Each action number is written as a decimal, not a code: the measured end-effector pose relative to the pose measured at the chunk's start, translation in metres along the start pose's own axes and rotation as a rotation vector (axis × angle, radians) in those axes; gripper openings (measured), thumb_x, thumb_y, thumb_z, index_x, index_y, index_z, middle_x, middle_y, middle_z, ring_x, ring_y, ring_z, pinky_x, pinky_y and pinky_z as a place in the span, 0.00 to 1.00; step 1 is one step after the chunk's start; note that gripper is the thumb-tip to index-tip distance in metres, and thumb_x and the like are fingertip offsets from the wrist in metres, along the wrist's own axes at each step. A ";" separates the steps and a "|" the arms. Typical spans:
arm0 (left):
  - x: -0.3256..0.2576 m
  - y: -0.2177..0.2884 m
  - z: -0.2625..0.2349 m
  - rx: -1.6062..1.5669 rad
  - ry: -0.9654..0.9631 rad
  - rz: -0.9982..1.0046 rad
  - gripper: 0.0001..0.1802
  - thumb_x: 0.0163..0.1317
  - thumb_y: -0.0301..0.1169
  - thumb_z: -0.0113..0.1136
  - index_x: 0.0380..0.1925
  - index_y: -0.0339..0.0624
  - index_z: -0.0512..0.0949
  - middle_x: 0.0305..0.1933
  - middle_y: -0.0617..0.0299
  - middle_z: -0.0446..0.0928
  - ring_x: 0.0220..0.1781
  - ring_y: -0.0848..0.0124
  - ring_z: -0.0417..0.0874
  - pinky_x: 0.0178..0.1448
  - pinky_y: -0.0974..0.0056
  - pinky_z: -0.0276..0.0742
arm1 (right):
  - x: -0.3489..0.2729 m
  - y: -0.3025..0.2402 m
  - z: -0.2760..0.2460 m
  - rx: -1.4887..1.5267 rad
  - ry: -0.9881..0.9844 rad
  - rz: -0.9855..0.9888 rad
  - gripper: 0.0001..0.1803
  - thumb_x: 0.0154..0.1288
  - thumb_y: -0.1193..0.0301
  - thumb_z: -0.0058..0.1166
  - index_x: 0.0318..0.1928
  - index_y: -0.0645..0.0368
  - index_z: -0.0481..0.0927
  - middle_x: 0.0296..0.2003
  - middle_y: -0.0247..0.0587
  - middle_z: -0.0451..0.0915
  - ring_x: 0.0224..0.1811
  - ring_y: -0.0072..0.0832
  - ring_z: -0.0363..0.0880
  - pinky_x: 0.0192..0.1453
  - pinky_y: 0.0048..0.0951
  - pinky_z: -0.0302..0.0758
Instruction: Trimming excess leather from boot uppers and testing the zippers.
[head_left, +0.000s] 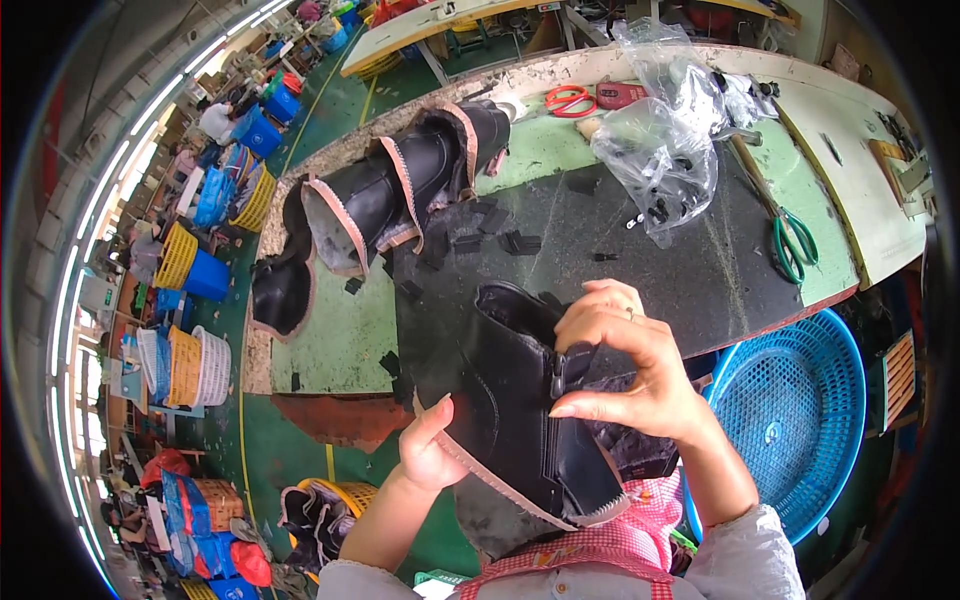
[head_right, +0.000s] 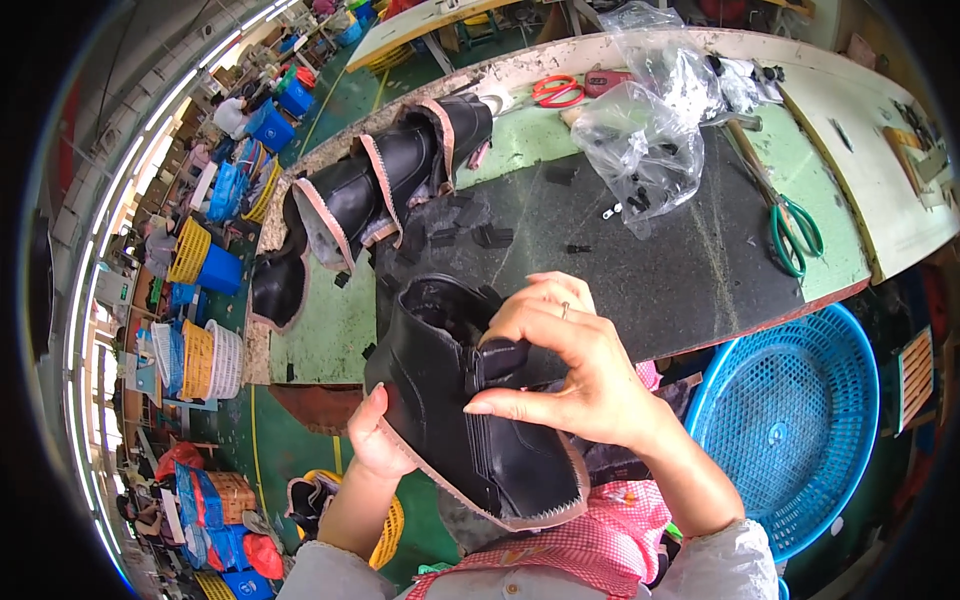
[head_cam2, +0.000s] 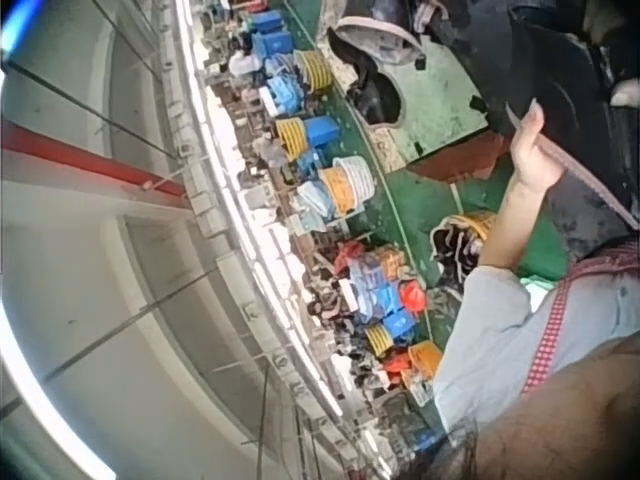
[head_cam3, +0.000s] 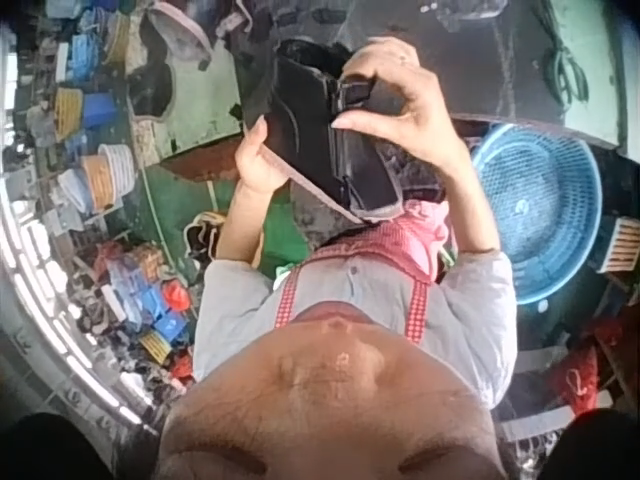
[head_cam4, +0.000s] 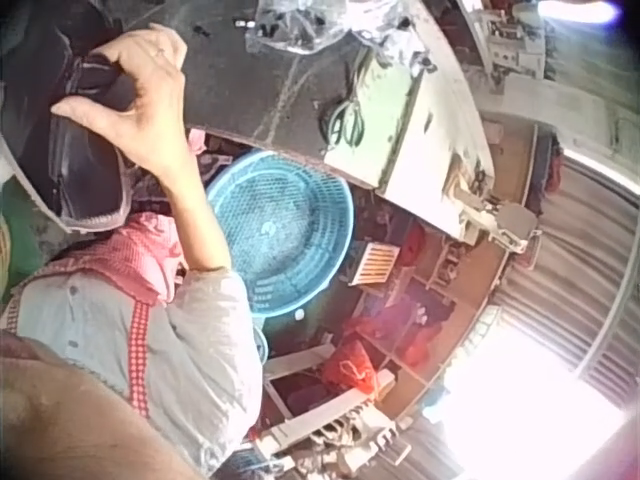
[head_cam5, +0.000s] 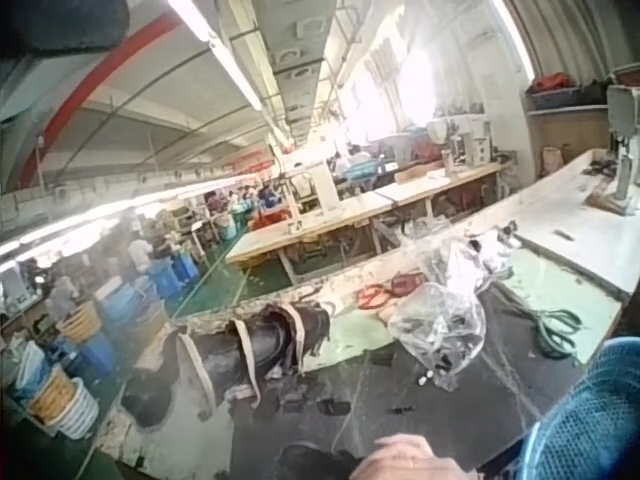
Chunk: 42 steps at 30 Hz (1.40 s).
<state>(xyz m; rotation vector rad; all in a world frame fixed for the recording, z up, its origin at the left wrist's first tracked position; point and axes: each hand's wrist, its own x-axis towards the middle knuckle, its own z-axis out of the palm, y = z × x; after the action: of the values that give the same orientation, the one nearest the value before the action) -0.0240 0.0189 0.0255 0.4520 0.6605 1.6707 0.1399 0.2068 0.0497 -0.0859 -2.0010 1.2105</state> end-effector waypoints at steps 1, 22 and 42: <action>-0.001 -0.001 -0.003 -0.030 0.007 -0.005 0.33 0.68 0.36 0.49 0.69 0.34 0.59 0.69 0.48 0.67 0.70 0.55 0.70 0.73 0.51 0.64 | -0.001 -0.002 0.000 0.000 0.006 -0.005 0.21 0.42 0.58 0.78 0.31 0.55 0.81 0.32 0.31 0.81 0.43 0.30 0.79 0.67 0.45 0.60; 0.048 0.091 0.060 1.479 -0.003 0.121 0.29 0.61 0.29 0.67 0.61 0.32 0.70 0.55 0.56 0.78 0.55 0.74 0.77 0.61 0.64 0.73 | -0.033 0.006 -0.041 -0.216 0.096 -0.003 0.18 0.64 0.61 0.60 0.44 0.64 0.79 0.43 0.47 0.80 0.50 0.38 0.79 0.57 0.34 0.72; 0.097 0.112 0.022 1.833 -0.263 -0.271 0.31 0.64 0.32 0.64 0.66 0.37 0.67 0.37 0.58 0.82 0.19 0.74 0.77 0.27 0.68 0.76 | -0.129 0.148 -0.332 -1.052 0.078 0.947 0.27 0.57 0.73 0.54 0.59 0.64 0.73 0.45 0.54 0.82 0.48 0.45 0.82 0.53 0.38 0.76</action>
<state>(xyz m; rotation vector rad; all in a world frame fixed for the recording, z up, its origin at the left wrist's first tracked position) -0.1148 0.1043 0.1085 1.6767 1.8208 0.2912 0.3968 0.4726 -0.0604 -1.6949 -2.3608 0.4426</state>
